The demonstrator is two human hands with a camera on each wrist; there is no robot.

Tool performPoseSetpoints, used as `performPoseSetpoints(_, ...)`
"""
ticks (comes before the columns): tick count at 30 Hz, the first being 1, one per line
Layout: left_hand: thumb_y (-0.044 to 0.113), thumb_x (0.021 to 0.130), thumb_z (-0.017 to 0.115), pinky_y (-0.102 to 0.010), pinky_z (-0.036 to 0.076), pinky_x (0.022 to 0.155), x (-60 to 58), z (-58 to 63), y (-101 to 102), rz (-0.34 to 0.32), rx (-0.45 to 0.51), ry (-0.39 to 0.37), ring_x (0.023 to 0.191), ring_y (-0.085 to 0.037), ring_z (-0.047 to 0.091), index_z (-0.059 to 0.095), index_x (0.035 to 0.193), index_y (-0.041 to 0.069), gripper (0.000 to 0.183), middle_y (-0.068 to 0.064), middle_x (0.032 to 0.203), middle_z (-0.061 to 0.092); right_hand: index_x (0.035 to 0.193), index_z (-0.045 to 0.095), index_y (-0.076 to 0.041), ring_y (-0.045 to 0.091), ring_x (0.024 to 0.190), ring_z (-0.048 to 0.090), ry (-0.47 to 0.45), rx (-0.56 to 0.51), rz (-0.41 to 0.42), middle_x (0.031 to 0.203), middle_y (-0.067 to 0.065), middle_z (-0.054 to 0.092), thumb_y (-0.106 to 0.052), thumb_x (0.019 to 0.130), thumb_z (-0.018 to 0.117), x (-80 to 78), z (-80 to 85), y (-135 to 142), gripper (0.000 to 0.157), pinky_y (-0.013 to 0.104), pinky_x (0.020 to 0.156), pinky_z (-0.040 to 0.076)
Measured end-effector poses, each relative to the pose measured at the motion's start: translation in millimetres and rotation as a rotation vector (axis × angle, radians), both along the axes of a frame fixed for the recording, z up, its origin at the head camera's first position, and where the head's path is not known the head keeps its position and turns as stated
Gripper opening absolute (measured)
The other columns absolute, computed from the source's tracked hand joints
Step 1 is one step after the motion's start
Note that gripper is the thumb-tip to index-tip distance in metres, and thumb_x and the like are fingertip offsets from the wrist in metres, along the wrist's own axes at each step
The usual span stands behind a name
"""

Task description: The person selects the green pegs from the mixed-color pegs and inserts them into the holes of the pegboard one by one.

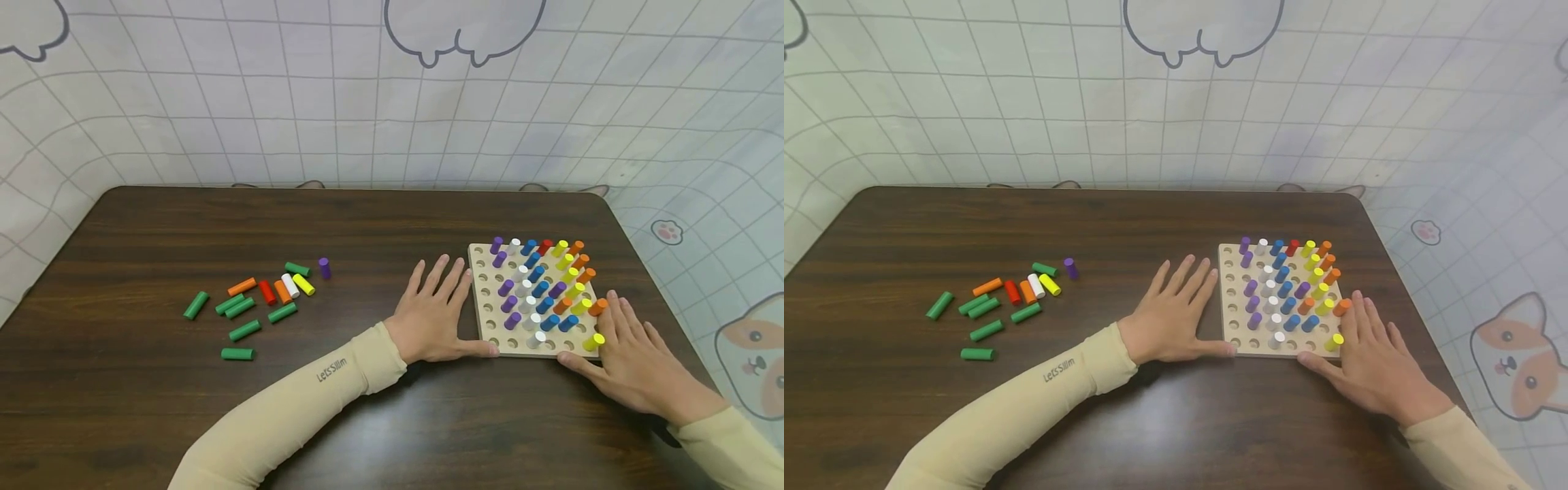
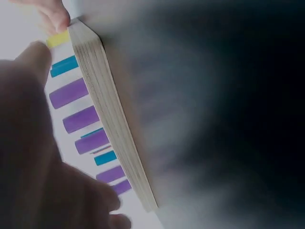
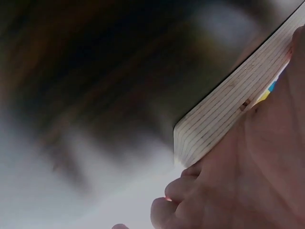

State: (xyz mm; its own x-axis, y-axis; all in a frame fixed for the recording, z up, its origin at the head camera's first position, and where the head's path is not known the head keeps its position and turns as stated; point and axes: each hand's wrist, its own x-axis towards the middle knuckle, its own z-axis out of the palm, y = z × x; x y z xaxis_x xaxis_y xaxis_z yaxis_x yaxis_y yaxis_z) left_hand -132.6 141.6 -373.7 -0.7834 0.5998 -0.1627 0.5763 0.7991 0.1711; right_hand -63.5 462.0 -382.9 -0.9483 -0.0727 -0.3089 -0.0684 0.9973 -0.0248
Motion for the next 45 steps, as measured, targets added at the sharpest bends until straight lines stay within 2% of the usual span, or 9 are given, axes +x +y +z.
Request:
performPoseSetpoints(3,0.093,0.084,0.041,-0.054,-0.001,0.135,0.3,-0.7,1.9,0.004,-0.021,-0.045,0.166,-0.026,-0.007,0.004,0.168,0.017,0.119,-0.002,0.177,0.000,0.157,0.004,0.019,0.060,0.155,0.003,0.015,-0.001,0.003,0.166,0.040,-0.007,-0.078,0.097,0.041,2.3,0.1,-6.1,0.120,0.083,0.114,0.017)
performPoseSetpoints(6,0.093,0.084,0.042,-0.054,0.001,0.135,0.8,-1.4,2.5,0.017,-0.017,-0.058,0.166,-0.026,-0.004,0.005,0.168,0.016,0.120,-0.003,0.177,0.002,0.157,0.005,0.019,0.060,0.155,0.004,0.029,-0.007,0.005,0.167,0.040,-0.005,-0.077,0.097,0.042,4.7,0.7,-12.7,0.119,0.083,0.114,0.018)
performPoseSetpoints(12,0.091,0.084,0.045,-0.053,0.004,0.135,2.5,-3.5,1.8,0.031,-0.003,-0.056,0.166,-0.026,0.004,0.009,0.167,0.011,0.121,-0.008,0.177,0.007,0.157,0.007,0.020,0.060,0.154,0.007,0.037,-0.011,0.010,0.167,0.040,-0.002,-0.078,0.097,0.042,7.0,2.4,-25.7,0.119,0.082,0.115,0.018)
performPoseSetpoints(17,0.091,0.085,0.044,-0.053,0.004,0.135,2.6,-4.5,2.2,0.043,-0.001,-0.052,0.166,-0.026,0.003,0.007,0.167,0.009,0.122,-0.009,0.177,0.005,0.156,0.006,0.020,0.061,0.154,0.007,0.029,-0.016,0.004,0.166,0.041,-0.002,-0.079,0.097,0.042,8.2,2.5,-32.5,0.121,0.081,0.116,0.017)
performPoseSetpoints(30,0.096,0.081,0.041,-0.051,0.002,0.136,1.0,0.7,-1.3,0.045,-0.092,-0.030,0.166,-0.025,0.002,0.007,0.167,0.008,0.128,-0.010,0.177,0.004,0.159,0.003,0.015,0.058,0.156,0.003,0.003,-0.043,0.011,0.168,0.037,-0.003,-0.079,0.096,0.042,8.6,8.2,-42.9,0.120,0.080,0.119,0.009)
performPoseSetpoints(35,0.097,0.080,0.039,-0.049,0.000,0.136,1.7,2.7,-4.0,0.049,-0.121,-0.040,0.166,-0.023,0.001,0.007,0.167,0.008,0.128,-0.009,0.177,0.003,0.160,0.006,0.013,0.057,0.157,0.003,0.015,-0.040,0.019,0.169,0.036,-0.002,-0.080,0.095,0.043,5.2,10.3,-43.6,0.119,0.080,0.119,0.008)
performPoseSetpoints(41,0.097,0.079,0.040,-0.046,-0.001,0.136,2.5,5.4,-15.1,0.050,-0.149,-0.054,0.166,-0.021,-0.002,0.007,0.167,0.010,0.128,-0.007,0.177,0.001,0.162,0.000,0.008,0.055,0.158,0.003,0.018,-0.049,0.054,0.170,0.033,-0.003,-0.084,0.088,0.051,-5.5,6.9,-45.0,0.129,0.081,0.118,0.008)
performPoseSetpoints(45,0.097,0.079,0.041,-0.045,-0.001,0.136,2.9,5.9,-24.8,0.054,-0.144,-0.059,0.166,-0.021,-0.003,0.008,0.167,0.010,0.128,-0.007,0.177,0.001,0.163,-0.003,0.005,0.052,0.160,0.002,0.020,-0.071,0.079,0.172,0.029,-0.004,-0.084,0.087,0.052,-10.1,6.2,-51.9,0.129,0.081,0.119,0.007)
